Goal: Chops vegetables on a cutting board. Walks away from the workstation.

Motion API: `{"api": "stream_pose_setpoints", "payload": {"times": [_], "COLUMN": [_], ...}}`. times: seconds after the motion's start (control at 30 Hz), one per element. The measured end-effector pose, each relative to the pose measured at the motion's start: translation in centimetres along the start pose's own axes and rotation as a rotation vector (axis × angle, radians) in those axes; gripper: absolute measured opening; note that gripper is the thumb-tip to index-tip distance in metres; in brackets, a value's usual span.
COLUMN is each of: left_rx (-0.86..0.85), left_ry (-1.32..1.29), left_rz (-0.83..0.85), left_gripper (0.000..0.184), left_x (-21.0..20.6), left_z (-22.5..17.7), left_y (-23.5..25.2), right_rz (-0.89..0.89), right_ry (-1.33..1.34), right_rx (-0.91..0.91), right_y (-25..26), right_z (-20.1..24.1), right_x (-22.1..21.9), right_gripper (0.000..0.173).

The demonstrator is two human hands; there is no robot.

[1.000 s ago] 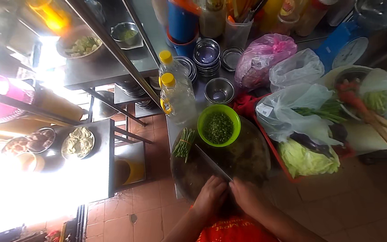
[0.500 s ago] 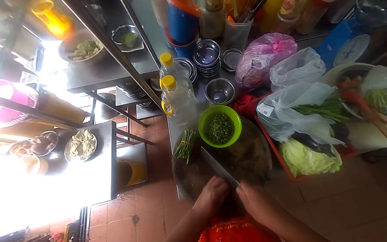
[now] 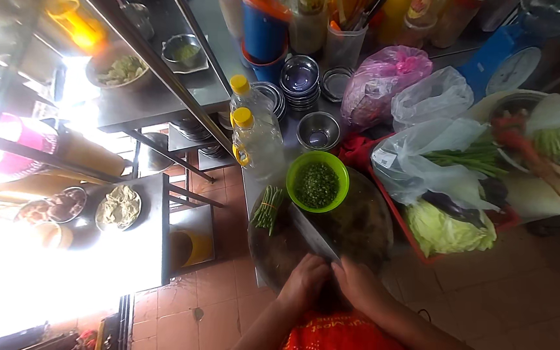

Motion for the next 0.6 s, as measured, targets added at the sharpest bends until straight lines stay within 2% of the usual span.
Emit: {"api": "stream_pose_setpoints", "payload": {"times": [0.1, 0.23, 0.4, 0.6], "left_rx": [0.005, 0.058, 0.148, 0.139], "left_ry": [0.022, 0.092, 0.217, 0.178], "left_rz": [-0.026, -0.085, -0.137, -0.102], "left_gripper": [0.013, 0.014, 0.025, 0.014], "left_x": [-0.3, -1.2, -0.9, -1.2], "left_z": [0.0, -0.3, -0.9, -0.5], "left_y": [0.7, 2.7, 1.3, 1.4], "right_rz": [0.015, -0.021, 0.026, 0.032], "right_ry": [-0.002, -0.138, -0.168, -0.286], "right_rx": [-0.006, 0.030, 0.041, -0.028], "right_y": [1.6, 1.1, 0.9, -1.9], "right_z": [0.1, -1.8, -1.7, -0.4], "right_x": [2.1, 3.9, 4.5, 4.8], "right_gripper": [0.049, 0.050, 0.049, 0.043]}}
Point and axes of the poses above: each hand's wrist, its own y-axis towards the middle knuckle, its own x-axis out of the back of the hand, z = x × y, the point moved 1 cm from there along y, towards the middle knuckle, and after that the axes turned 11 degrees about z, right-handed, at the moved point
